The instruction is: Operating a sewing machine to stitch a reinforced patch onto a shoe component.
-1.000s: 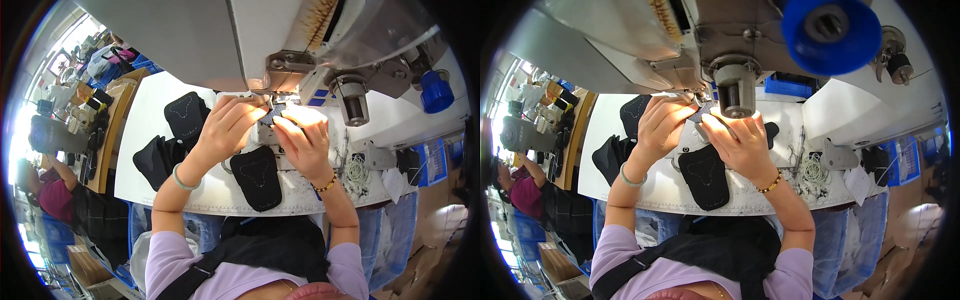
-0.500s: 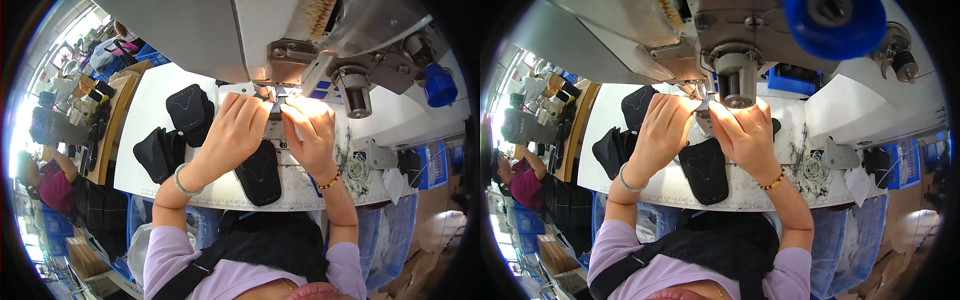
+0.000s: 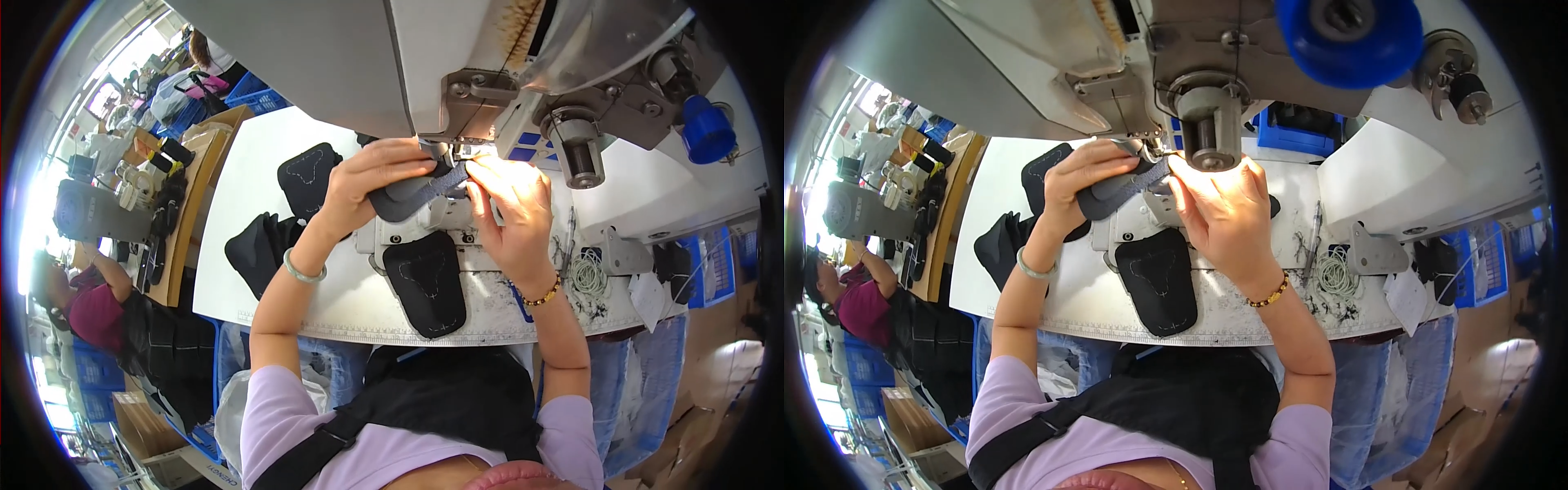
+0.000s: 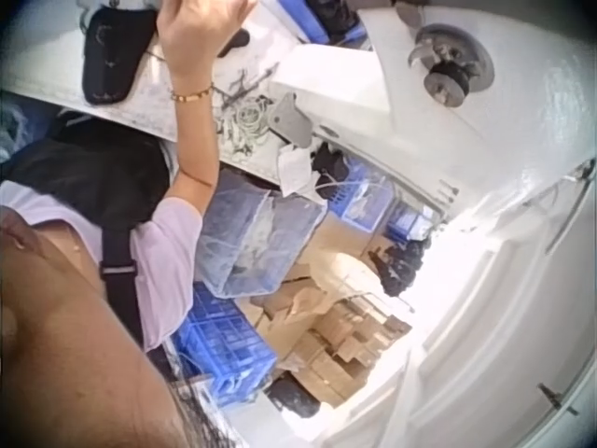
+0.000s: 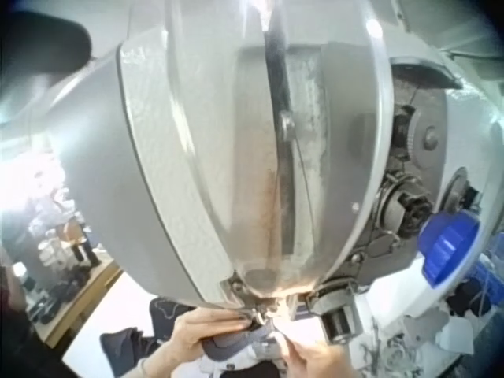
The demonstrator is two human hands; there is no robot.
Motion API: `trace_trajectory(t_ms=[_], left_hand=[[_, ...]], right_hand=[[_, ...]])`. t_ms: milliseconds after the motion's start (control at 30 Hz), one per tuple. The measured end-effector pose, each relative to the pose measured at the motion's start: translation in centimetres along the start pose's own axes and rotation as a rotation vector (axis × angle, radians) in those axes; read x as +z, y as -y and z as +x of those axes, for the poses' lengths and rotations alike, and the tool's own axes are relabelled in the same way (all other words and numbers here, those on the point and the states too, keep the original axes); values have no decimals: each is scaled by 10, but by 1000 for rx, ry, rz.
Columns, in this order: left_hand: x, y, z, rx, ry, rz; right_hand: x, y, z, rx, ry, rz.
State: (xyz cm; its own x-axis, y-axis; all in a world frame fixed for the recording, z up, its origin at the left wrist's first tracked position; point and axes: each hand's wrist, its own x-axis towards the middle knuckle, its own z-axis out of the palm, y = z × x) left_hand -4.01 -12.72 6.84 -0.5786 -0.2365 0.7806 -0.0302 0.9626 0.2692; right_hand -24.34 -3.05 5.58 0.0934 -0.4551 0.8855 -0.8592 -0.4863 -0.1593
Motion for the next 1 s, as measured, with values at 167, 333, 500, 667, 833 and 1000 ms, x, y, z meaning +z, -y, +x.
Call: trace_trajectory(t_ms=[167,333,500,667,833,1000], left_hand=[[-4,-15,5,35,98,48],[-12,-20,5,44,149,91],[-1,-47,3,66,88,289],[24,-74,3,-32,44,513],[33,-65,1,12,-24,530],[34,-55,-1,47,-51,508]], right_hand=[[7,-6,-16,-130,-96,11],[13,10,-23,-255,-98,36],[10,8,-25,-261,-95,155],[-3,-5,-20,-278,-62,229],[-5,-11,-16,-302,-42,201],[-7,-10,-16,-286,6,197]])
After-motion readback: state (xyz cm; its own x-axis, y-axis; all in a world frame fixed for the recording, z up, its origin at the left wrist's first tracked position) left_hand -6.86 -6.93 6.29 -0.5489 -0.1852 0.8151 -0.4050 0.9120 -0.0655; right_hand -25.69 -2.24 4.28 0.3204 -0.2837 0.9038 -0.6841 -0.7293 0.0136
